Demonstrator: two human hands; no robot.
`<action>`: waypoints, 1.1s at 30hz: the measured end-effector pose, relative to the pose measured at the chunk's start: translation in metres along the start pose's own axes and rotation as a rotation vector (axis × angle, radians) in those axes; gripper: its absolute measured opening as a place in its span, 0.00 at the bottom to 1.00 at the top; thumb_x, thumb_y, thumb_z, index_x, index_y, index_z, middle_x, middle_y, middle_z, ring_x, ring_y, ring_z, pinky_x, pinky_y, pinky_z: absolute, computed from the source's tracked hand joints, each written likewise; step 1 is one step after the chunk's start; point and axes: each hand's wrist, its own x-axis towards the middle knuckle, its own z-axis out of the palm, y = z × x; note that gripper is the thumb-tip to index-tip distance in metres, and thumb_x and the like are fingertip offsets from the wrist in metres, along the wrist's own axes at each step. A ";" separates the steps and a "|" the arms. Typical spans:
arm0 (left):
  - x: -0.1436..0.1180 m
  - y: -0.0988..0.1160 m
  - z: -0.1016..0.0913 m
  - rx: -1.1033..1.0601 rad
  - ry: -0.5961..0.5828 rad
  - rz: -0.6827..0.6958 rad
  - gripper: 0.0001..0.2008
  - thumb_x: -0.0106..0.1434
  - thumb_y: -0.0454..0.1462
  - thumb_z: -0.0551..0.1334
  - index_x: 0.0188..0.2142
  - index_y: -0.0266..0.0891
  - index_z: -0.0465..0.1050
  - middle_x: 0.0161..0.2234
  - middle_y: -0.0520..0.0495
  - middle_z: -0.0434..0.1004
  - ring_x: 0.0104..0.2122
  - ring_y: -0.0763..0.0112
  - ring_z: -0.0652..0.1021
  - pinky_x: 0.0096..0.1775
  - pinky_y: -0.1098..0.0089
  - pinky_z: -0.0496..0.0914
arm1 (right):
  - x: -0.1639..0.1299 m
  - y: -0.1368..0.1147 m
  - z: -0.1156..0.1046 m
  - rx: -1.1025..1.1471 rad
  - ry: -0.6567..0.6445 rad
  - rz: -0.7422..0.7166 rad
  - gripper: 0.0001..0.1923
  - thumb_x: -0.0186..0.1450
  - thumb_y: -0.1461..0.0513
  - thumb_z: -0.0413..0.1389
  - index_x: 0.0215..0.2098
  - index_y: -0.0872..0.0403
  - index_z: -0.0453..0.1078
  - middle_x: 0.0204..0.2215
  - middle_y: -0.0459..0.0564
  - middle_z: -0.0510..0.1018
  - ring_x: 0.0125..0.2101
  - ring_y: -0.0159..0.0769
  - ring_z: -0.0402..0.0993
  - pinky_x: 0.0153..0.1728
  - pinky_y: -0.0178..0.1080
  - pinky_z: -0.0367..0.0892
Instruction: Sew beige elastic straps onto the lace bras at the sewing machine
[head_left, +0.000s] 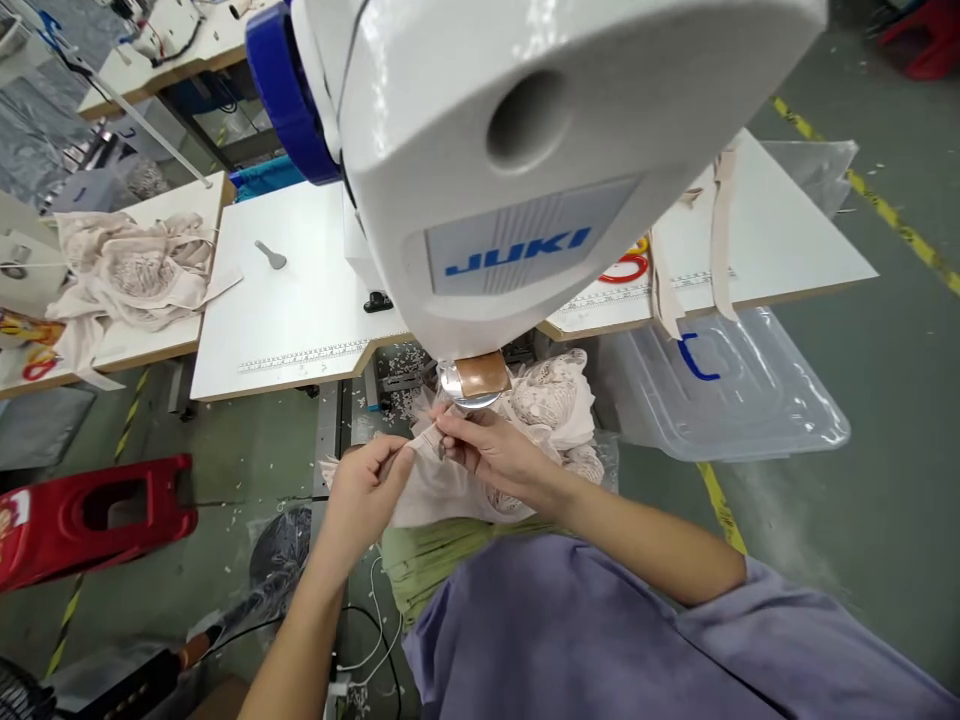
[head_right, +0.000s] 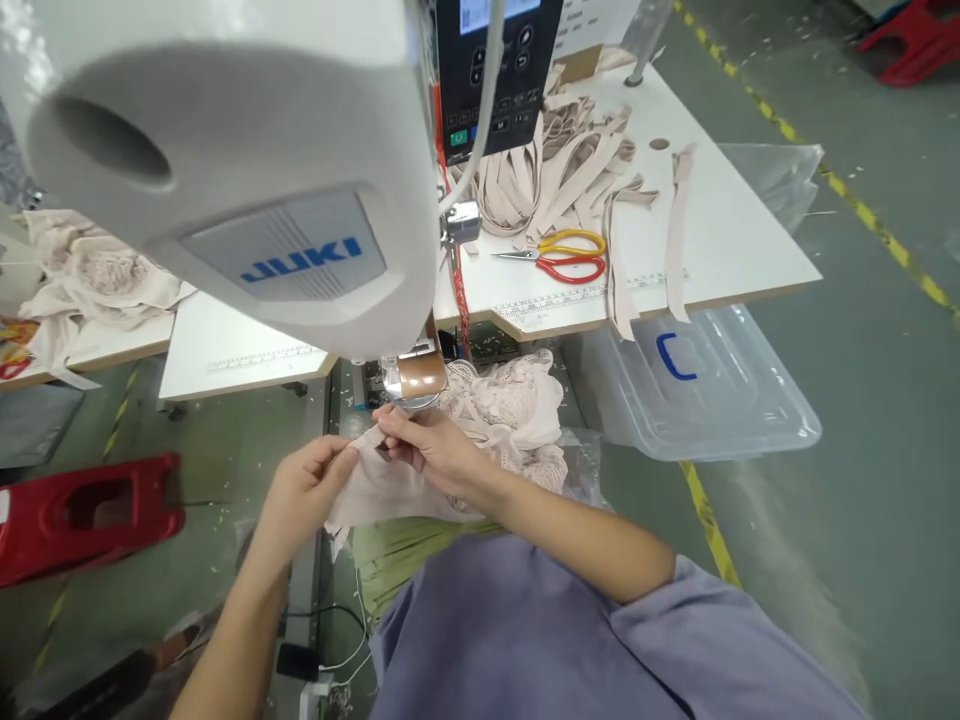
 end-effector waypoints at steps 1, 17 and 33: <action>0.003 -0.007 0.009 0.032 0.115 0.000 0.12 0.65 0.44 0.60 0.41 0.39 0.76 0.36 0.46 0.77 0.36 0.65 0.74 0.38 0.68 0.66 | 0.001 0.007 -0.006 -0.032 0.033 -0.060 0.17 0.59 0.52 0.67 0.39 0.54 0.73 0.26 0.43 0.73 0.29 0.29 0.71 0.37 0.34 0.69; 0.011 -0.004 0.074 -0.204 0.069 0.039 0.15 0.70 0.45 0.56 0.32 0.39 0.74 0.29 0.49 0.76 0.31 0.68 0.74 0.35 0.70 0.64 | -0.037 -0.002 -0.057 -1.263 0.019 -0.515 0.15 0.70 0.53 0.54 0.47 0.52 0.75 0.28 0.48 0.77 0.26 0.32 0.71 0.28 0.36 0.65; 0.026 0.025 0.085 -0.130 0.067 0.024 0.20 0.69 0.50 0.55 0.27 0.40 0.67 0.22 0.52 0.69 0.25 0.70 0.70 0.30 0.72 0.63 | -0.019 -0.021 -0.085 -1.522 0.000 -1.063 0.10 0.69 0.59 0.55 0.43 0.47 0.78 0.40 0.48 0.83 0.38 0.35 0.79 0.37 0.37 0.73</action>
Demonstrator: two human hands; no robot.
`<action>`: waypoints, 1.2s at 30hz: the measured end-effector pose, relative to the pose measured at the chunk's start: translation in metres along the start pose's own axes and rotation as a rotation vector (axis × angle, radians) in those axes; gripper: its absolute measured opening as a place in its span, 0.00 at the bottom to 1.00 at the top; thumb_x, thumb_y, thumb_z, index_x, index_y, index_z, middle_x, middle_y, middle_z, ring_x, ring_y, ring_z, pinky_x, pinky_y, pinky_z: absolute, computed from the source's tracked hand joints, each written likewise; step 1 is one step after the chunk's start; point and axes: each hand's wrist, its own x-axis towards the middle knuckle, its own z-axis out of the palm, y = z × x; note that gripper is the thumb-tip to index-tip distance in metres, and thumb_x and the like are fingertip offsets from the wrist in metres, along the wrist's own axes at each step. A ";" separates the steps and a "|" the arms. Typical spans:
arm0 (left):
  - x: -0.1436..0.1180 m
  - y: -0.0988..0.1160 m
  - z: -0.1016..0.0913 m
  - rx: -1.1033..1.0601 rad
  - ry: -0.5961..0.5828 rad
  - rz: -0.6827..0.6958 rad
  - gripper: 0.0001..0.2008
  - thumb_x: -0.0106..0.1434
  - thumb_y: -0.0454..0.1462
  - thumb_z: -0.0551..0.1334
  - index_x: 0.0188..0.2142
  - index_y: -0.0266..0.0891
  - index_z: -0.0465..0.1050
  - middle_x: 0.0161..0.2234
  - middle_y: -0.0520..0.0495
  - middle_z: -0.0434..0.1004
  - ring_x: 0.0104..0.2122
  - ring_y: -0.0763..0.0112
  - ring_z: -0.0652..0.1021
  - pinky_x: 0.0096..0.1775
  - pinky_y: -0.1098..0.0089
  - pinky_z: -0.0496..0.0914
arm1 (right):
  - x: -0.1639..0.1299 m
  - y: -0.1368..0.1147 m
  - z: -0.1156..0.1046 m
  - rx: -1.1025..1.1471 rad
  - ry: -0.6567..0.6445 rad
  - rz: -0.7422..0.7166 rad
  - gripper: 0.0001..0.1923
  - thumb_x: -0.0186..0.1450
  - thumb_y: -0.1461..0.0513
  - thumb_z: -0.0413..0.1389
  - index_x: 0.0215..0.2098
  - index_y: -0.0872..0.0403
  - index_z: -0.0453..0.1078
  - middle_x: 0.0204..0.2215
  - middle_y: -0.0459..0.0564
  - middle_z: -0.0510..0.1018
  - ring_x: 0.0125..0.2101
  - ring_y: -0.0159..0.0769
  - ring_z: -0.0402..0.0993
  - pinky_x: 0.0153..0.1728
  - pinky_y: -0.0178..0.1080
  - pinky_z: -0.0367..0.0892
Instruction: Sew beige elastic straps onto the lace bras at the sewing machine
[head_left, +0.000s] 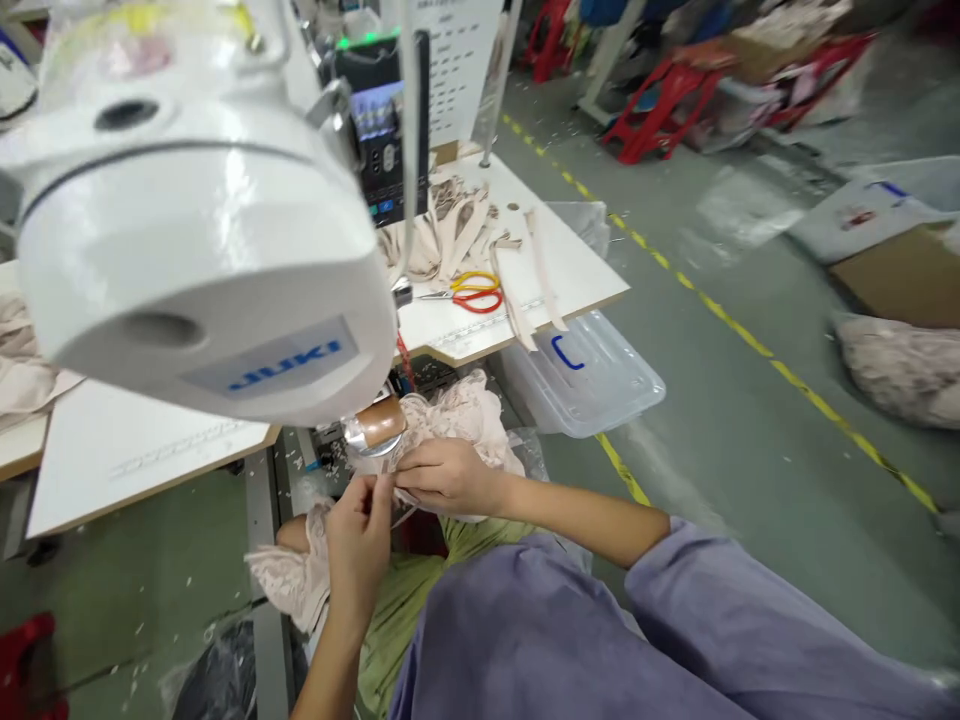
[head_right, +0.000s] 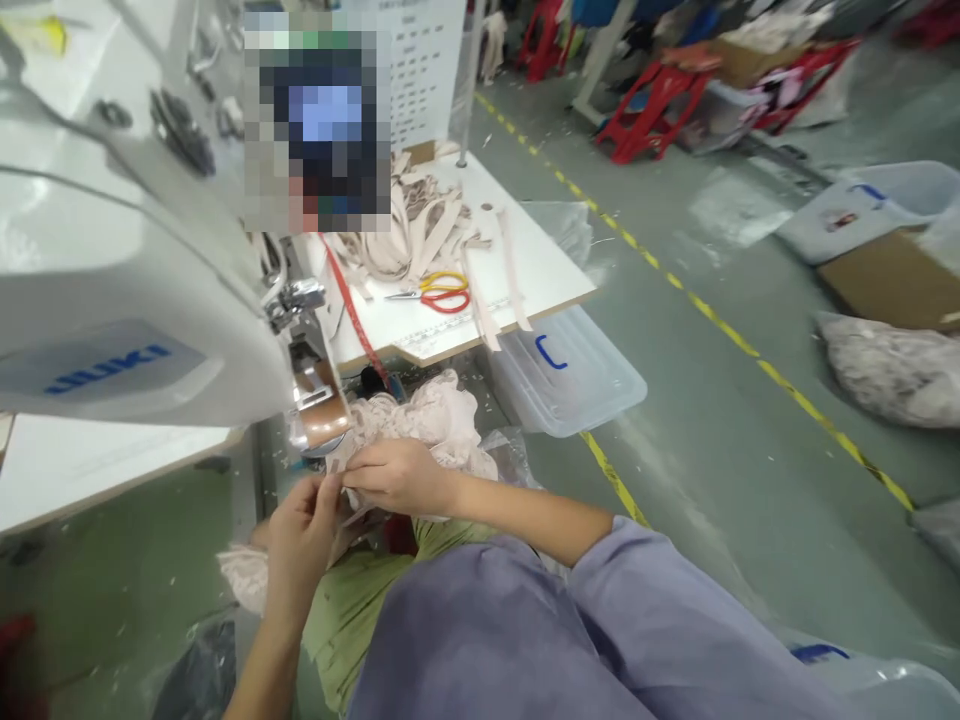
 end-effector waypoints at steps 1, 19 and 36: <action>0.002 0.000 -0.002 0.013 -0.005 0.012 0.20 0.69 0.50 0.54 0.26 0.40 0.67 0.22 0.52 0.69 0.25 0.70 0.70 0.30 0.72 0.63 | 0.006 0.016 -0.013 -0.038 -0.042 0.008 0.12 0.70 0.60 0.53 0.45 0.47 0.77 0.41 0.48 0.83 0.40 0.35 0.79 0.39 0.38 0.73; -0.003 -0.011 -0.040 -0.474 -0.151 -0.241 0.18 0.64 0.51 0.61 0.35 0.37 0.76 0.33 0.45 0.77 0.29 0.71 0.72 0.34 0.71 0.69 | 0.003 0.069 -0.133 -0.409 -0.262 0.575 0.19 0.68 0.51 0.52 0.49 0.54 0.71 0.38 0.56 0.79 0.32 0.42 0.76 0.30 0.40 0.67; -0.014 0.000 -0.027 -0.415 -0.184 -0.168 0.10 0.67 0.40 0.55 0.35 0.39 0.72 0.29 0.52 0.69 0.29 0.73 0.69 0.34 0.73 0.64 | -0.028 -0.043 -0.047 0.147 -0.307 0.449 0.15 0.67 0.57 0.58 0.52 0.48 0.70 0.44 0.51 0.80 0.38 0.39 0.77 0.36 0.40 0.72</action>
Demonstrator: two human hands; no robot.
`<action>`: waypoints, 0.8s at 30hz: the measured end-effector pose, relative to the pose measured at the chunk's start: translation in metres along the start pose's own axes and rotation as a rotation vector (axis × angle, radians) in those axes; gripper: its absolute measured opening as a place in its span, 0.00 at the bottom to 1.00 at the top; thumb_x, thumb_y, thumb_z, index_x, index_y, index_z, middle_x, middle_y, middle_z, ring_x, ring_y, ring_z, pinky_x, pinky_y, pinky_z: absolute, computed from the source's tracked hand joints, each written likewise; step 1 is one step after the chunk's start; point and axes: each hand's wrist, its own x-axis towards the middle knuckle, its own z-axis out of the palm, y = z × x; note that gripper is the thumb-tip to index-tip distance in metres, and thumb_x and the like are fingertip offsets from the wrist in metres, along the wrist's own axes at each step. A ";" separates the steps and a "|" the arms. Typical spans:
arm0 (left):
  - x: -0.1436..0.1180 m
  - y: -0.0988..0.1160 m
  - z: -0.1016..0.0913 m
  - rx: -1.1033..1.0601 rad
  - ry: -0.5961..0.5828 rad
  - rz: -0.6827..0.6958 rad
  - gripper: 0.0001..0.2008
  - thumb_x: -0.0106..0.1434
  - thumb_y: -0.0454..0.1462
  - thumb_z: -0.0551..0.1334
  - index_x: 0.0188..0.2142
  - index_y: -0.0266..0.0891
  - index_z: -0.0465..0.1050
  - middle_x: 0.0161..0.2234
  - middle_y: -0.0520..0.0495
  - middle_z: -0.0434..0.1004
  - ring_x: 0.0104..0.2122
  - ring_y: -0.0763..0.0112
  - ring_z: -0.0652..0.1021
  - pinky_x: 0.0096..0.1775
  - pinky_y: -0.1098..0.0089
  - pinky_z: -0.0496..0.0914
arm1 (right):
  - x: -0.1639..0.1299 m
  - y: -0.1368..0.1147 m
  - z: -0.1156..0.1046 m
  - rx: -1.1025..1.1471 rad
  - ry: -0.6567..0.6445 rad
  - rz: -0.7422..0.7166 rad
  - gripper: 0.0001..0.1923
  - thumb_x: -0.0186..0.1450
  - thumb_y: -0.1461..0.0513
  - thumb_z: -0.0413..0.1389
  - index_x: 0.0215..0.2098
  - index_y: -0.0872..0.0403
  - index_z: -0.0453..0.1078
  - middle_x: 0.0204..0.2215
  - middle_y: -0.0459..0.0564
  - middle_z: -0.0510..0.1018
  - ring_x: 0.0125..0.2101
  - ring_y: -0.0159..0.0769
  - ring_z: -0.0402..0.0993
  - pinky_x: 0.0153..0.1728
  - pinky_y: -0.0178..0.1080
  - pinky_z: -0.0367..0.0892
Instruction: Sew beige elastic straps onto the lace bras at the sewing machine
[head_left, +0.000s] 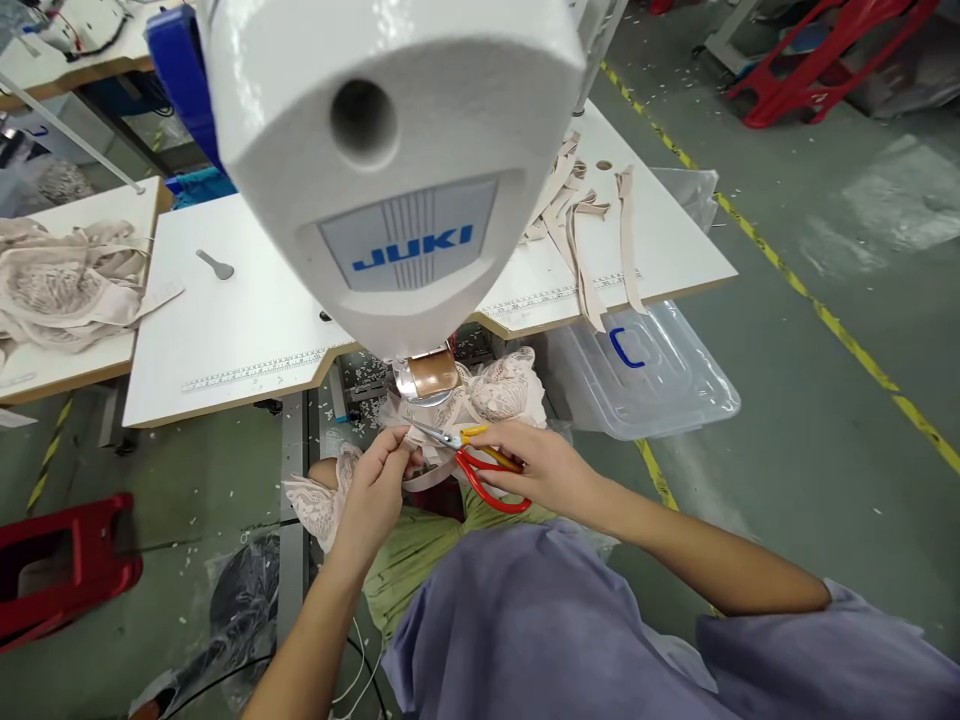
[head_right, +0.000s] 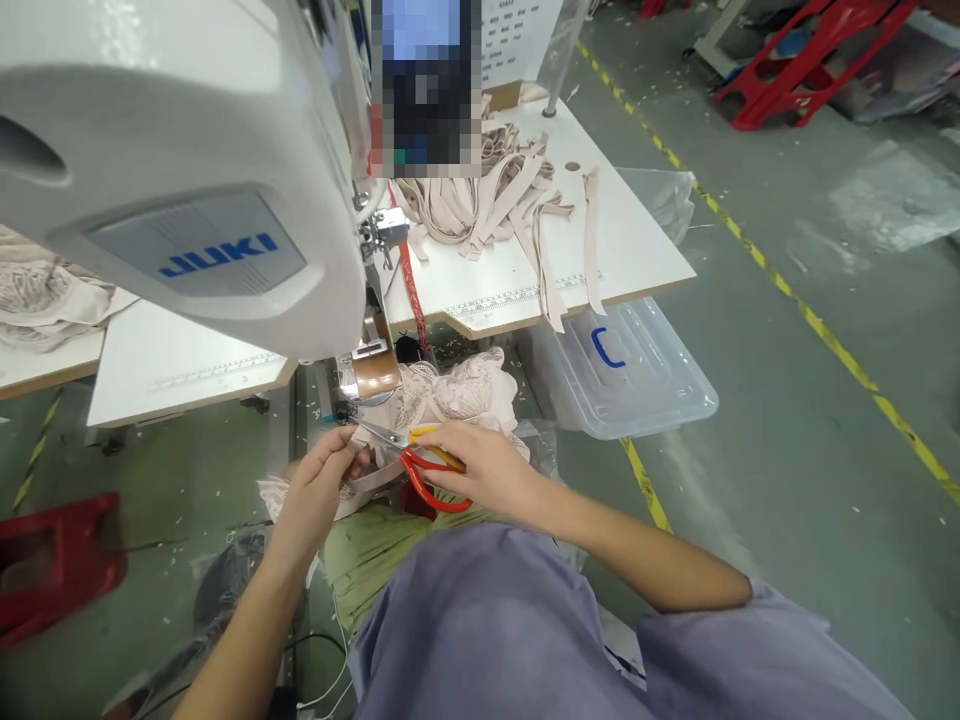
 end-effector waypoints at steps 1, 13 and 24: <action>0.000 0.001 -0.001 0.019 -0.001 0.018 0.10 0.68 0.41 0.55 0.35 0.40 0.71 0.28 0.53 0.67 0.28 0.74 0.67 0.33 0.74 0.63 | -0.004 0.002 0.000 0.020 0.010 0.039 0.14 0.67 0.58 0.58 0.51 0.48 0.71 0.42 0.50 0.80 0.33 0.36 0.76 0.33 0.39 0.71; 0.006 0.007 -0.008 0.188 0.031 0.038 0.15 0.70 0.49 0.56 0.37 0.41 0.73 0.28 0.53 0.72 0.27 0.75 0.68 0.30 0.74 0.62 | -0.005 0.001 0.014 0.129 0.059 0.038 0.22 0.58 0.62 0.62 0.50 0.48 0.65 0.42 0.50 0.75 0.32 0.35 0.70 0.32 0.38 0.67; 0.009 0.012 -0.010 0.230 -0.008 0.006 0.13 0.69 0.45 0.57 0.37 0.40 0.74 0.28 0.53 0.75 0.26 0.76 0.69 0.30 0.76 0.63 | 0.004 0.002 0.016 0.170 0.056 0.041 0.24 0.58 0.62 0.63 0.51 0.48 0.67 0.44 0.50 0.76 0.32 0.34 0.70 0.33 0.38 0.67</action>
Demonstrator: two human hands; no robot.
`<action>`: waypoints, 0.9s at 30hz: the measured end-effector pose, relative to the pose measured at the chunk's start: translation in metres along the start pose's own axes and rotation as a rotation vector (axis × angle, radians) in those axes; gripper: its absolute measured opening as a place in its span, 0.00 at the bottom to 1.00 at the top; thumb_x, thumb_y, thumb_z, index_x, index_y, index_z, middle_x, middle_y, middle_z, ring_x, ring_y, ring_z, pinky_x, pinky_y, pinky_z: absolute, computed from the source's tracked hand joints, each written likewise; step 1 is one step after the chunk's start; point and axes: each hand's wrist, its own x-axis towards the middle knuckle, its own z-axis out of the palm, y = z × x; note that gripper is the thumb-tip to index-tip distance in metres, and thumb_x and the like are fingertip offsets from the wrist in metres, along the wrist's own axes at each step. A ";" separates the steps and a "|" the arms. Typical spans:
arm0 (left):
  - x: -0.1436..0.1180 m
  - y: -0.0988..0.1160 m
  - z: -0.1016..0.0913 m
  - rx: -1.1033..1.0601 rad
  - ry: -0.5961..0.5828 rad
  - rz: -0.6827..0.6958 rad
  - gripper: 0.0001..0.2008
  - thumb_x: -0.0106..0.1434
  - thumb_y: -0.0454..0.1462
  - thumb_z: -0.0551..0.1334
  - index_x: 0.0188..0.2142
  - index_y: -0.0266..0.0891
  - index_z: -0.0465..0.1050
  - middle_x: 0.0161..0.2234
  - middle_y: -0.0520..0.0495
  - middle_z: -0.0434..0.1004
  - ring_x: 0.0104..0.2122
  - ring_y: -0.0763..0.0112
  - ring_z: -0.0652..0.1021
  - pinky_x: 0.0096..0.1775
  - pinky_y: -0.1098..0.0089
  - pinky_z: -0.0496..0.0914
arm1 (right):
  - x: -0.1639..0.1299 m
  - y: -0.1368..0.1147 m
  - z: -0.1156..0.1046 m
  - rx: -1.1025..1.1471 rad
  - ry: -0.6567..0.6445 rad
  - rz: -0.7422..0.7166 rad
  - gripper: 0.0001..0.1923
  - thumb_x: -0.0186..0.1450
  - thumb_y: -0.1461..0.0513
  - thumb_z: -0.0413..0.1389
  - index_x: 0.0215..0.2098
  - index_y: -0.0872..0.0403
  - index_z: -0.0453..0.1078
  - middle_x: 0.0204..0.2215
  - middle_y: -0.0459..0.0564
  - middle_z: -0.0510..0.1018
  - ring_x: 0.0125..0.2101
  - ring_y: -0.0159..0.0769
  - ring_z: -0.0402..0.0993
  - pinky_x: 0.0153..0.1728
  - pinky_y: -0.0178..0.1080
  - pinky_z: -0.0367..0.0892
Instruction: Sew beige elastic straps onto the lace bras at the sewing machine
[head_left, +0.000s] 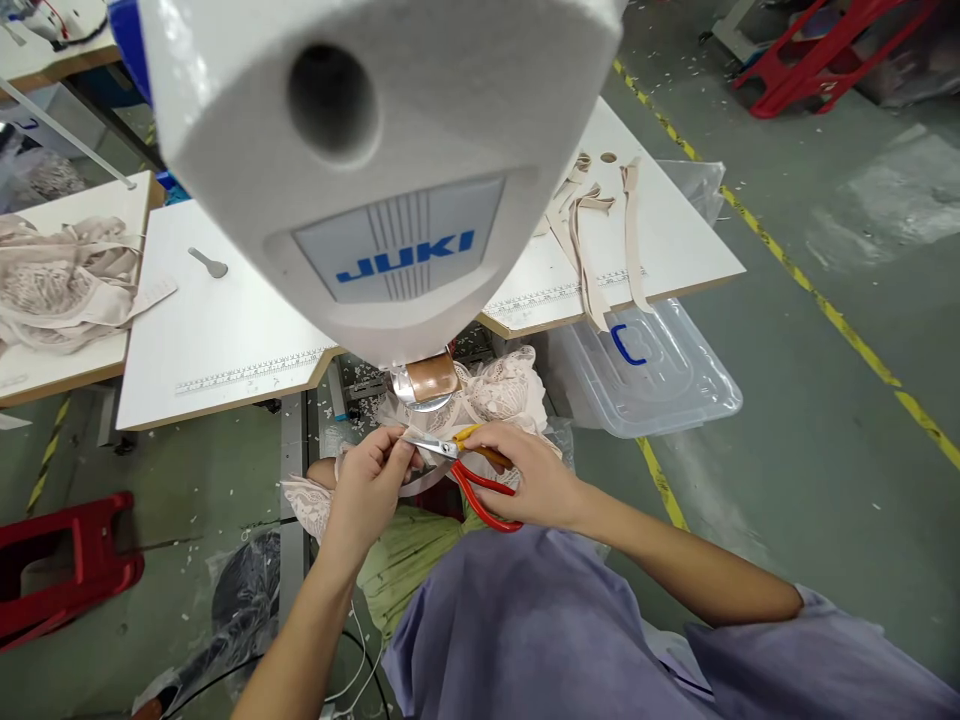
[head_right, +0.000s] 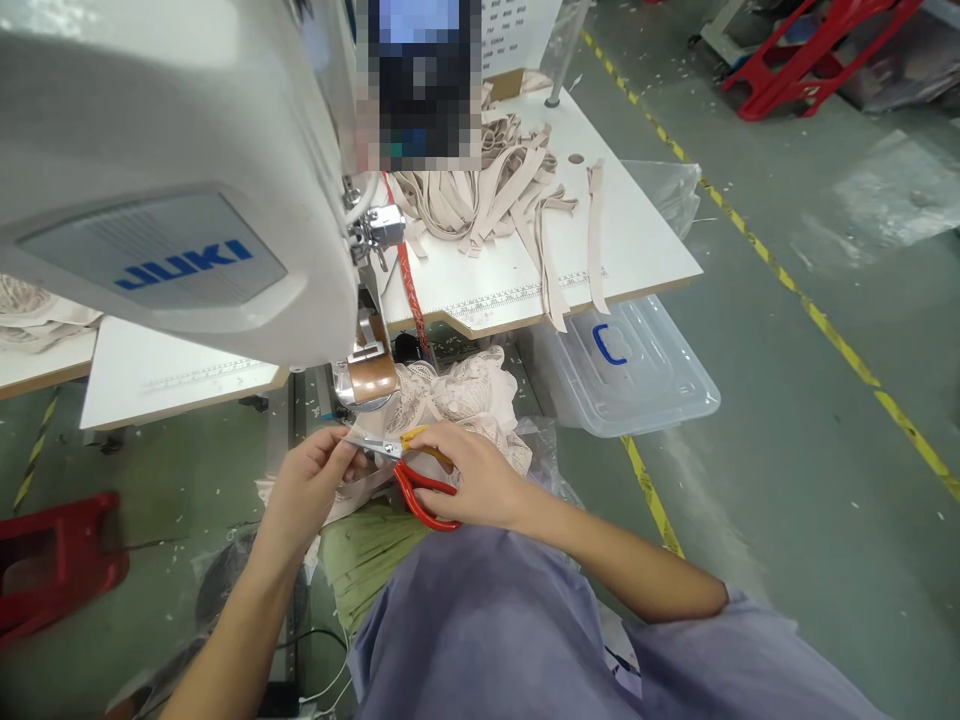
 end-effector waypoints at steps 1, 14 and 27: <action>0.000 0.000 0.000 0.004 -0.001 0.003 0.12 0.69 0.44 0.57 0.37 0.40 0.74 0.28 0.53 0.75 0.26 0.76 0.69 0.30 0.76 0.63 | 0.002 -0.001 0.000 0.005 -0.004 0.010 0.23 0.58 0.62 0.63 0.51 0.48 0.67 0.44 0.50 0.76 0.31 0.33 0.70 0.33 0.37 0.67; 0.005 0.000 -0.002 -0.009 0.085 0.059 0.14 0.69 0.45 0.58 0.34 0.40 0.75 0.30 0.50 0.77 0.30 0.73 0.74 0.35 0.74 0.69 | -0.014 0.016 -0.018 0.074 0.053 0.185 0.15 0.63 0.56 0.60 0.48 0.48 0.75 0.39 0.49 0.80 0.27 0.32 0.71 0.28 0.35 0.67; 0.005 0.002 -0.019 -0.153 -0.213 0.079 0.11 0.70 0.41 0.53 0.47 0.41 0.67 0.40 0.44 0.83 0.37 0.65 0.83 0.41 0.65 0.76 | 0.137 0.063 -0.141 -0.682 0.200 0.139 0.15 0.67 0.59 0.54 0.48 0.59 0.75 0.46 0.65 0.80 0.44 0.50 0.75 0.38 0.45 0.63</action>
